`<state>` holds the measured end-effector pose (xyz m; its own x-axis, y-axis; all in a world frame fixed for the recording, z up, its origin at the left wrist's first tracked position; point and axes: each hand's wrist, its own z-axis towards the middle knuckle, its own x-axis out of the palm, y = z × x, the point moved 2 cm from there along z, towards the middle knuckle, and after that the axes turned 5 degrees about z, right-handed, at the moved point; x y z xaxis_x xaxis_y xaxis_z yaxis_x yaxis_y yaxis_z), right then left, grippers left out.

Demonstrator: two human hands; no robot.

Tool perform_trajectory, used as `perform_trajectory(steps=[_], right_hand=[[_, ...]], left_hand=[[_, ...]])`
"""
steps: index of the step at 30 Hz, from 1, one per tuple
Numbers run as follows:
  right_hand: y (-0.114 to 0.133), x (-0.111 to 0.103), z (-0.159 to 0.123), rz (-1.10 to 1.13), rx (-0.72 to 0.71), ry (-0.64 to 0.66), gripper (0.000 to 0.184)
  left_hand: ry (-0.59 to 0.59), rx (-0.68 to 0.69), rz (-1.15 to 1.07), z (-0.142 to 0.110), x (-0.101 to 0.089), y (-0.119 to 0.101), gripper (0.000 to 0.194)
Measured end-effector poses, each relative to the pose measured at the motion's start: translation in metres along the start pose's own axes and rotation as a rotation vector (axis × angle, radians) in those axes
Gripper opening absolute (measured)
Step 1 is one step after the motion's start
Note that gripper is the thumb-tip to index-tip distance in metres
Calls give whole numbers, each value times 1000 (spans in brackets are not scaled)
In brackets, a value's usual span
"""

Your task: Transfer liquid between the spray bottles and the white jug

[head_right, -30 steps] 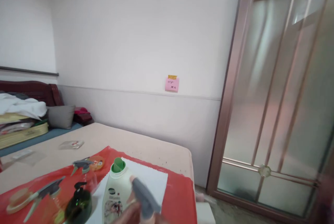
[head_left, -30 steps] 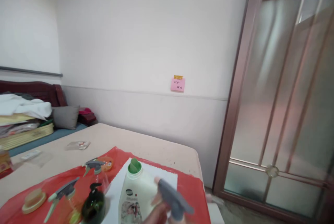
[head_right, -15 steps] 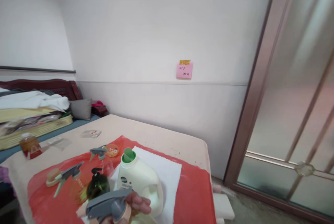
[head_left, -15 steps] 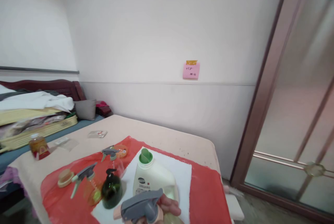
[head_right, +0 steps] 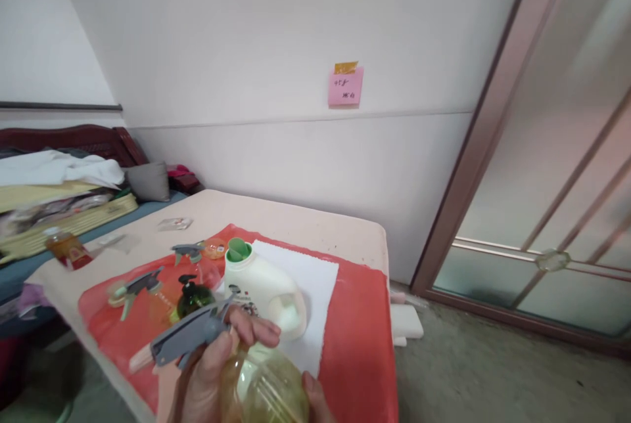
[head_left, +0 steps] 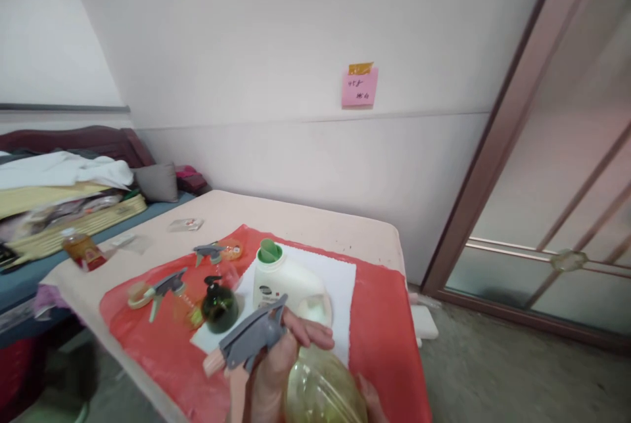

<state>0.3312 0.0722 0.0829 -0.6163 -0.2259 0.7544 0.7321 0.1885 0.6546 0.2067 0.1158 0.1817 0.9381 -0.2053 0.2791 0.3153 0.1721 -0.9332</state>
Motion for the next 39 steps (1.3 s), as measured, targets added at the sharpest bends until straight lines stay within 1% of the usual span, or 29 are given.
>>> perform_trajectory(steps=[2,4,6,7,9,11,13,15,17,20,22,23,25,29,31,33,36,39], right_hand=[[-3,-3,2,7,-37,39,68],[-3,-3,3,-78,-140,37,74],[-1,0,4,-180,-234,-40,78],[0,2,4,-198,-248,-84,80],[-1,6,5,-138,-224,-132,83],[-3,7,7,-32,-175,-121,85],[-5,3,9,29,-148,-132,85],[-4,-3,10,51,-127,-176,83],[-1,-9,10,47,-121,-230,78],[10,-14,6,21,-148,-276,62],[20,-14,5,-13,-186,-269,53],[26,-14,5,-36,-206,-259,52],[38,-13,8,-81,-247,-243,51],[65,-7,27,-219,-303,-296,49],[81,0,40,-337,-316,-320,51],[98,8,54,-495,-324,-305,51],[121,24,73,-757,-331,-235,44],[141,44,88,-898,-312,-196,43]], left_hand=[[-46,0,61,0,-4,0,30],[-134,-32,71,1,-8,2,25],[-217,-59,13,4,-11,6,27],[-249,-64,-22,5,-12,8,28],[-291,-45,-65,9,-13,11,30],[-307,-22,-90,12,-14,11,30],[-348,7,-144,16,-20,8,34],[-431,54,-215,22,-31,2,37],[-568,108,-268,28,-49,-6,38],[-801,139,-351,37,-79,-16,38],[-877,129,-386,41,-94,-17,38],[-885,117,-394,42,-99,-16,38],[-858,80,-403,45,-103,-10,37],[-761,4,-428,48,-97,3,35],[-723,-14,-436,49,-94,6,35],[-703,-29,-442,50,-92,6,34],[-704,-37,-449,50,-93,5,33],[-713,-31,-457,49,-92,6,34]])
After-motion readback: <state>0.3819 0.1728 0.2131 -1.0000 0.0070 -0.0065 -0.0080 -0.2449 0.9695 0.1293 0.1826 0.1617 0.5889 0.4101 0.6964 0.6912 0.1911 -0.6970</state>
